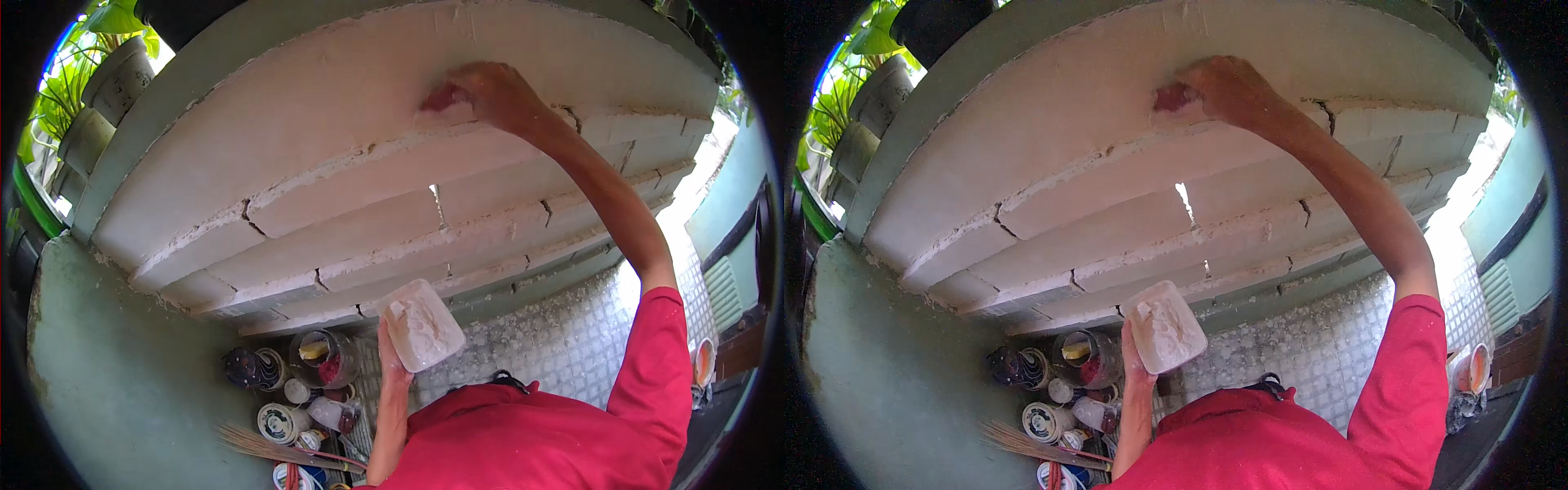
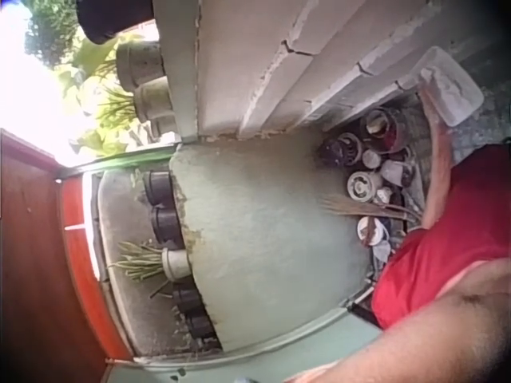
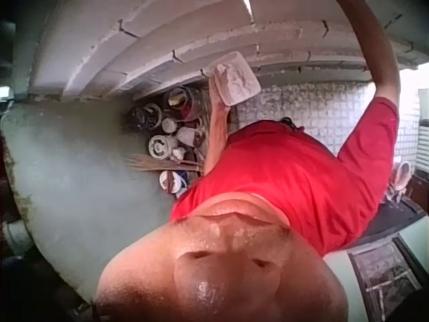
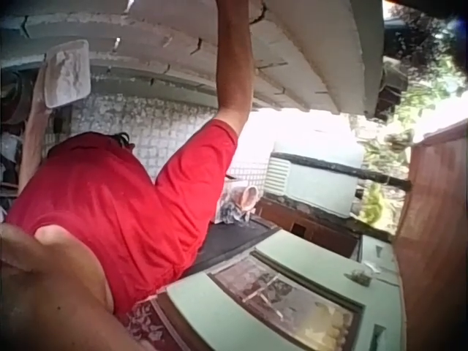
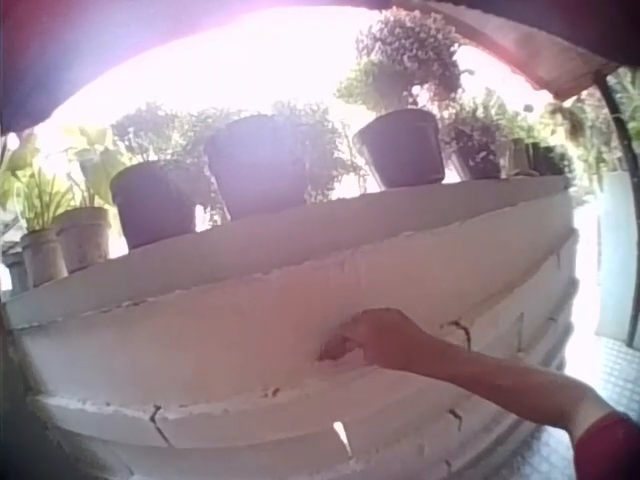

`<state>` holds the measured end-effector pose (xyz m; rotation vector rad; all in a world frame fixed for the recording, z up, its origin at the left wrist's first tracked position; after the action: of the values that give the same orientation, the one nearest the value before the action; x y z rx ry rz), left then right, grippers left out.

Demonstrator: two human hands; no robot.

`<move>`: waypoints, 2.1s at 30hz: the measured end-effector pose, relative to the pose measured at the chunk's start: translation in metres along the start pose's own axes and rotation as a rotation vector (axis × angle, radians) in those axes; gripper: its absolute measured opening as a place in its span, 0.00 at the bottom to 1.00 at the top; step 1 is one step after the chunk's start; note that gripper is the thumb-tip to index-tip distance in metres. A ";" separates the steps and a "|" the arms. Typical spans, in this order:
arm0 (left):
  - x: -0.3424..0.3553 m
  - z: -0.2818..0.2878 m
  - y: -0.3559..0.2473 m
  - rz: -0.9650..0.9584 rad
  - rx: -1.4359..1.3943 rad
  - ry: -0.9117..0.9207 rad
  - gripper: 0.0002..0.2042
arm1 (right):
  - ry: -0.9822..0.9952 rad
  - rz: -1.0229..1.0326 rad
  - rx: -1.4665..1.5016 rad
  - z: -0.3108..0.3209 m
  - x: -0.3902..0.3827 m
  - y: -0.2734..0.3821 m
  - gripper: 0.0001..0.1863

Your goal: Patching a crack in an outdoor masonry wall using a small scraper and filler.

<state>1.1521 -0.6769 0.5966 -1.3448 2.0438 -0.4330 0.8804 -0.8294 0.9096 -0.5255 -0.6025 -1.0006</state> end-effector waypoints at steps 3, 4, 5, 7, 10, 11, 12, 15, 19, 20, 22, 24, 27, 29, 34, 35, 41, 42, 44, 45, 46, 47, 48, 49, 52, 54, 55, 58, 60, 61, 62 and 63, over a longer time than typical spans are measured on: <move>0.000 -0.002 0.003 0.001 -0.037 0.034 0.31 | -0.387 0.034 -0.230 0.031 0.010 -0.003 0.11; -0.001 -0.004 0.002 -0.003 -0.039 0.029 0.31 | -0.479 0.018 -0.201 0.045 0.014 0.000 0.10; -0.002 -0.005 0.000 -0.008 -0.023 -0.003 0.31 | -0.571 0.000 -0.177 0.057 0.016 0.001 0.10; -0.003 -0.005 -0.002 -0.019 -0.011 -0.034 0.30 | -0.523 -0.017 -0.057 0.064 0.006 0.005 0.10; -0.003 -0.004 -0.002 -0.026 -0.085 0.011 0.29 | -0.304 -0.047 0.048 0.046 0.003 -0.004 0.12; -0.002 -0.003 -0.003 -0.014 -0.074 0.021 0.29 | -0.132 -0.064 0.032 0.033 0.002 -0.006 0.13; -0.002 -0.003 -0.002 -0.003 -0.062 0.032 0.28 | -0.131 -0.067 0.034 0.029 0.003 -0.008 0.13; 0.002 -0.005 0.002 0.013 -0.087 0.028 0.27 | -0.313 -0.142 -0.042 0.043 0.007 -0.009 0.12; 0.002 0.002 0.000 -0.026 -0.085 0.033 0.26 | -0.484 -0.048 -0.129 0.056 -0.013 0.028 0.17; 0.001 0.003 -0.001 -0.031 -0.097 0.029 0.25 | -0.500 0.021 -0.161 0.054 -0.017 0.035 0.20; 0.001 0.002 0.001 -0.029 -0.108 0.031 0.25 | -0.486 0.065 -0.278 0.025 -0.028 0.033 0.22; 0.002 0.002 0.001 -0.030 -0.063 0.008 0.29 | -0.470 0.104 -0.399 -0.008 -0.040 0.033 0.24; 0.001 0.002 0.002 -0.002 -0.071 -0.015 0.29 | -0.382 0.050 -0.493 -0.033 -0.053 0.036 0.22; 0.001 0.009 0.002 -0.013 -0.072 -0.012 0.29 | -0.291 0.009 -0.390 -0.036 -0.061 0.041 0.22; -0.002 0.009 -0.005 -0.055 -0.030 -0.009 0.30 | -0.160 -0.088 0.022 0.004 -0.061 0.053 0.22; -0.003 0.009 -0.005 -0.055 -0.045 0.000 0.30 | -0.098 -0.141 0.278 0.009 -0.056 0.052 0.22; 0.002 0.005 0.003 -0.004 -0.027 0.002 0.30 | -0.169 -0.185 -0.069 0.016 0.011 0.004 0.16; 0.003 0.006 0.005 -0.005 -0.036 0.019 0.30 | -0.261 -0.189 -0.141 0.026 0.020 0.008 0.15; 0.001 0.005 0.005 -0.003 -0.042 0.018 0.30 | -0.353 -0.188 -0.209 0.039 0.025 0.012 0.14; 0.000 0.004 0.006 0.001 -0.046 0.020 0.30 | -0.435 -0.194 -0.185 0.047 0.021 0.013 0.14; -0.003 0.005 0.005 0.000 -0.047 0.017 0.30 | -0.518 -0.201 -0.158 0.053 0.016 0.016 0.14; -0.005 0.006 0.004 -0.007 -0.048 0.004 0.30 | -0.519 -0.198 -0.154 0.056 0.009 0.019 0.14; -0.006 0.008 0.002 -0.015 -0.050 -0.009 0.30 | -0.530 -0.253 -0.130 0.059 -0.005 0.018 0.16; -0.006 0.008 0.001 -0.016 -0.049 -0.005 0.30 | -0.541 -0.310 -0.114 0.064 -0.020 0.015 0.18; -0.006 0.011 -0.001 -0.011 -0.030 0.019 0.31 | -0.745 -0.514 -0.002 0.058 -0.063 -0.005 0.24; -0.007 0.019 -0.002 -0.008 -0.048 0.005 0.31 | -0.740 -0.560 0.004 0.028 -0.068 0.000 0.26; -0.006 0.019 0.000 -0.001 -0.043 0.019 0.31 | -0.738 -0.605 0.003 0.015 -0.069 0.002 0.28; -0.007 0.026 -0.002 -0.027 -0.078 -0.006 0.27 | -0.776 -0.530 0.138 -0.012 -0.039 0.049 0.30; -0.007 0.027 -0.006 -0.073 -0.023 -0.024 0.28 | -0.780 -0.494 0.322 -0.022 -0.018 0.089 0.32; -0.006 0.025 -0.008 -0.068 -0.019 -0.020 0.28 | -0.719 -0.499 0.374 -0.029 -0.012 0.100 0.33; -0.005 0.023 -0.009 -0.045 -0.040 0.003 0.28 | -0.719 -0.503 0.371 -0.030 -0.008 0.109 0.33; -0.005 0.021 -0.008 -0.023 -0.062 0.025 0.29 | -0.724 -0.441 0.309 -0.026 -0.003 0.120 0.33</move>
<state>1.1736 -0.6741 0.5873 -1.4071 2.0800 -0.4013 0.9913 -0.7914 0.8733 -0.4818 -1.5447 -1.0915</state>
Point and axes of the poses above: each hand's wrist, its own x-axis towards the middle knuckle, its own z-axis out of the back of the hand, y = z × x, the point moved 5 cm from there along x, towards the middle knuckle, and after that the axes turned 4 degrees about -x, right-handed, at the moved point
